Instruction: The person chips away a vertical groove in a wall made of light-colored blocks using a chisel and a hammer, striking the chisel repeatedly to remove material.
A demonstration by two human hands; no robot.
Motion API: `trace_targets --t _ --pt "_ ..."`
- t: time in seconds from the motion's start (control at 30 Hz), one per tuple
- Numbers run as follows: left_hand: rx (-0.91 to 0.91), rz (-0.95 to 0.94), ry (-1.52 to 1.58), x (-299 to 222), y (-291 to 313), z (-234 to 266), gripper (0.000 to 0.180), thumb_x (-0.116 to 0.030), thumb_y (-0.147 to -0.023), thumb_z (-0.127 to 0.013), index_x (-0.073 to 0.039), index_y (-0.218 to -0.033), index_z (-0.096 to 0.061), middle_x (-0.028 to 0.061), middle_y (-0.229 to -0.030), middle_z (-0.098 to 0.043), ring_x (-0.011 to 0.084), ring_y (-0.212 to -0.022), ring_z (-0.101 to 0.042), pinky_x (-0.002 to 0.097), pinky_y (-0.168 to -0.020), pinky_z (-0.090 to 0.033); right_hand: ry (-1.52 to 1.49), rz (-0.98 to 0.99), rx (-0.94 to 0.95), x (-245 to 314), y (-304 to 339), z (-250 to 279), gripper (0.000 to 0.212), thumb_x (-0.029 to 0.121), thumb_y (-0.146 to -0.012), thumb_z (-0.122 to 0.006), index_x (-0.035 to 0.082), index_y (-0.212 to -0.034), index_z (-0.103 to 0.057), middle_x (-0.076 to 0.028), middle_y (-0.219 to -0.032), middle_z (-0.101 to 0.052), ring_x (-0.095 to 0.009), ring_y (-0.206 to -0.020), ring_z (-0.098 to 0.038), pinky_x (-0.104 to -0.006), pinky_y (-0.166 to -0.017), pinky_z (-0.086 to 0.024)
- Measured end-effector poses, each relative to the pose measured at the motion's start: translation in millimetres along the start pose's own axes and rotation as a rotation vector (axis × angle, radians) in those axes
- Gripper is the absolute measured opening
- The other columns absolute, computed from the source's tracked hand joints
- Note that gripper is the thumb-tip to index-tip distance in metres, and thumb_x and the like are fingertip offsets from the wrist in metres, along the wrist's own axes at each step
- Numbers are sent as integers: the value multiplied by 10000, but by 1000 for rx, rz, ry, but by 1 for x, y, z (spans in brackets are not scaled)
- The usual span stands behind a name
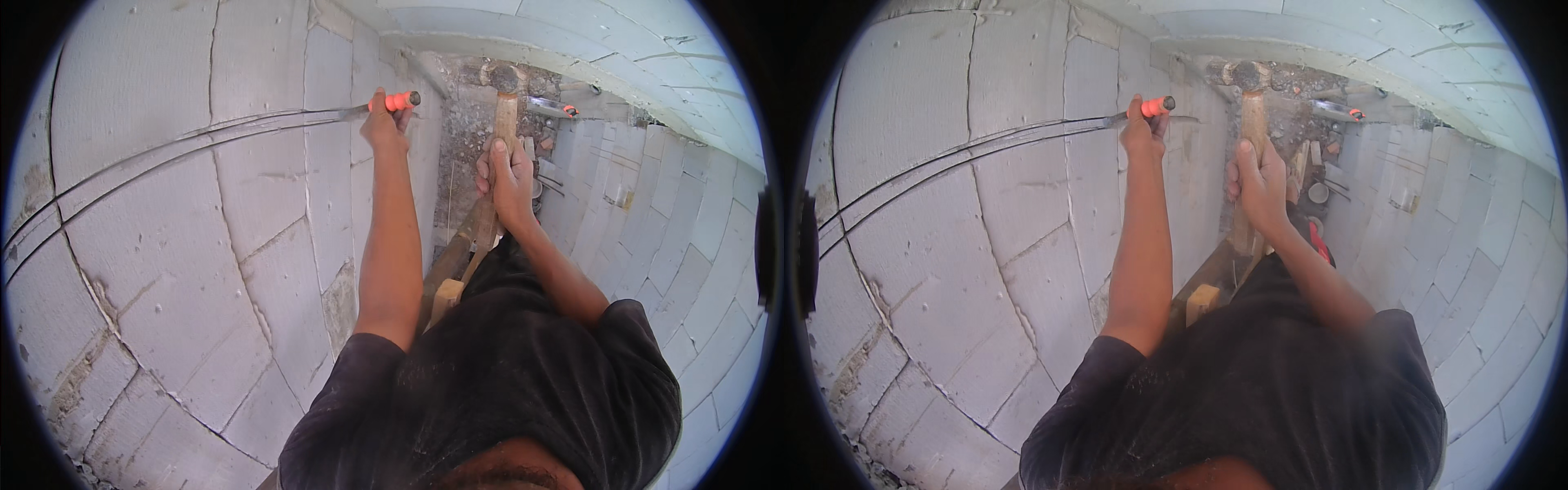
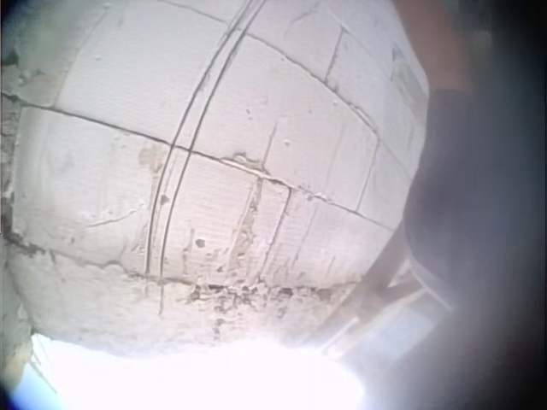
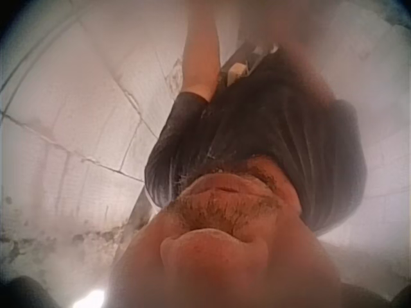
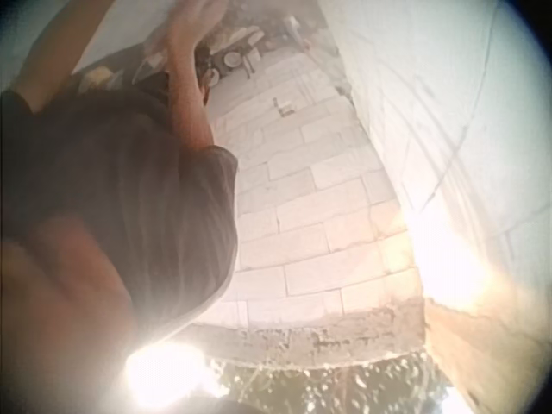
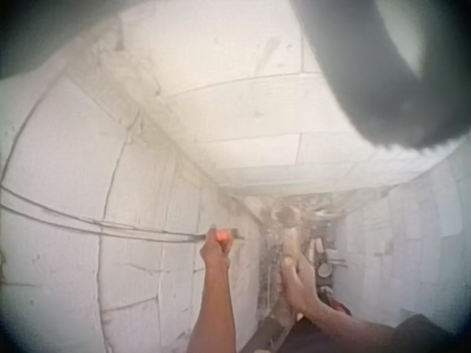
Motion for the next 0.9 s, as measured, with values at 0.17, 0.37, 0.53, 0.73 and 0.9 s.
trace_targets --t 0.17,0.37,0.53,0.73,0.9 --pt "11 13 12 -7 1 -1 448 -251 -870 -737 43 -1128 -520 112 -1041 -600 228 -910 -663 372 -856 -614 -151 -34 -151 -33 0 -15 251 264 -1034 -490 31 -944 -517 -4 -614 -484 -80 -458 -460 -248 -421 -386" --pt "2 15 -17 -1 -2 8 428 -257 -863 -744 28 -1100 -532 115 -1024 -604 221 -903 -658 361 -841 -612 99 -273 -16 -53 -19 -22 258 299 -999 -560 46 -952 -538 35 -603 -454 -64 -465 -448 -243 -419 -371" --pt "-28 -5 -40 -3 -3 2 414 -269 -848 -757 15 -1065 -549 100 -971 -615 211 -859 -654 355 -802 -613 -83 -161 -87 -54 -2 -29 293 341 -1016 -540 80 -897 -479 42 -628 -424 -46 -470 -407 -220 -398 -345" --pt "-99 30 -72 -6 -15 16 445 -331 -835 -765 13 -1046 -580 112 -965 -618 199 -824 -641 330 -765 -601 65 -141 34 -48 -12 -33 276 304 -998 -568 54 -896 -514 43 -601 -444 -55 -461 -430 -236 -410 -355" --pt "-118 41 -3 1 -21 14 427 -345 -838 -756 -3 -1028 -583 87 -941 -622 178 -790 -653 308 -706 -587 109 -78 32 -74 -24 -33 300 333 -1007 -555 67 -888 -485 53 -602 -423 -49 -458 -415 -231 -401 -349"
Point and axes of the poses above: each hand's wrist, its own y-axis away from the middle knuckle, its own z-axis out of the back of the hand, x = y × z, the point moved 1 cm from there along -y, towards the middle knuckle
